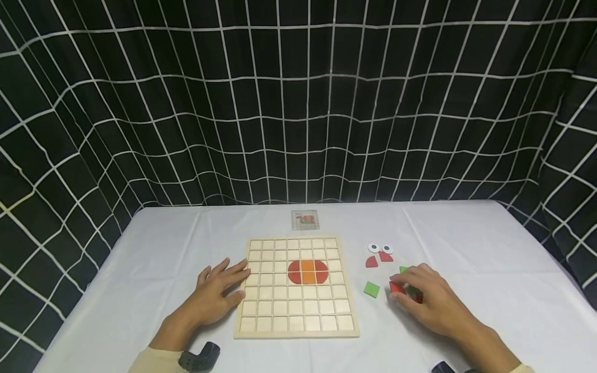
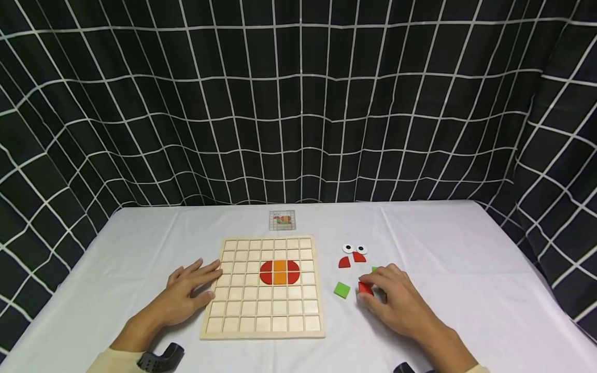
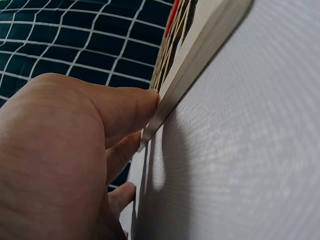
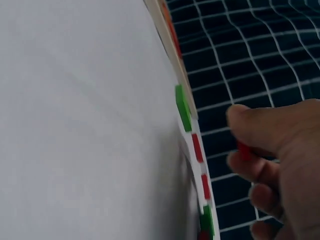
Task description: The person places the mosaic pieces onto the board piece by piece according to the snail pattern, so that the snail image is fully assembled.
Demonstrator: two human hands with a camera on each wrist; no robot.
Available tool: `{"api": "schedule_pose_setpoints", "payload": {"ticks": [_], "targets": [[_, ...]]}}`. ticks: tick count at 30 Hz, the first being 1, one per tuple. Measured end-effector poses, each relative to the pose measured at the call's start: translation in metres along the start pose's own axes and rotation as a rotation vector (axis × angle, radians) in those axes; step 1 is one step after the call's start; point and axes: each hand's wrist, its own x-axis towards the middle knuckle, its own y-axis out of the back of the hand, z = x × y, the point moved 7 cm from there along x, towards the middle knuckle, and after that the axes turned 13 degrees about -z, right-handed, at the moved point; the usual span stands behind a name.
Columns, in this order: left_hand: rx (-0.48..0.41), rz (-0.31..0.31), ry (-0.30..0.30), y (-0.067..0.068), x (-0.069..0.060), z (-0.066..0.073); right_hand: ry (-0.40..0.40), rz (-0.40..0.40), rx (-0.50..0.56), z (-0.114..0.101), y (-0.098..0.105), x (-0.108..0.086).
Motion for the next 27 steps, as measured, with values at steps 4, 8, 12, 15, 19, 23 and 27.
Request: {"api": "schedule_pose_setpoints", "payload": {"ticks": [4,8,12,15,19,23,27], "targets": [[-0.012,-0.004,-0.009,0.0,-0.001,-0.001,0.106,0.065,0.032,-0.015,0.002,0.01],[-0.016,0.001,-0.011,0.0,-0.001,-0.001,0.175,0.111,0.071,-0.032,0.0,0.023],[-0.015,0.005,-0.009,0.0,0.0,-0.001,0.185,0.128,0.101,-0.049,-0.003,0.038],[-0.015,0.002,-0.012,0.0,0.0,-0.001,0.167,0.115,0.112,-0.06,-0.008,0.049],[-0.011,0.001,-0.016,0.002,0.0,0.0,0.153,0.079,0.125,-0.072,-0.02,0.061],[-0.012,0.003,-0.013,0.002,0.0,-0.001,0.144,0.044,0.141,-0.078,-0.034,0.071],[-0.012,-0.003,-0.01,0.0,0.0,0.0,0.126,0.019,0.149,-0.081,-0.047,0.075]]}}
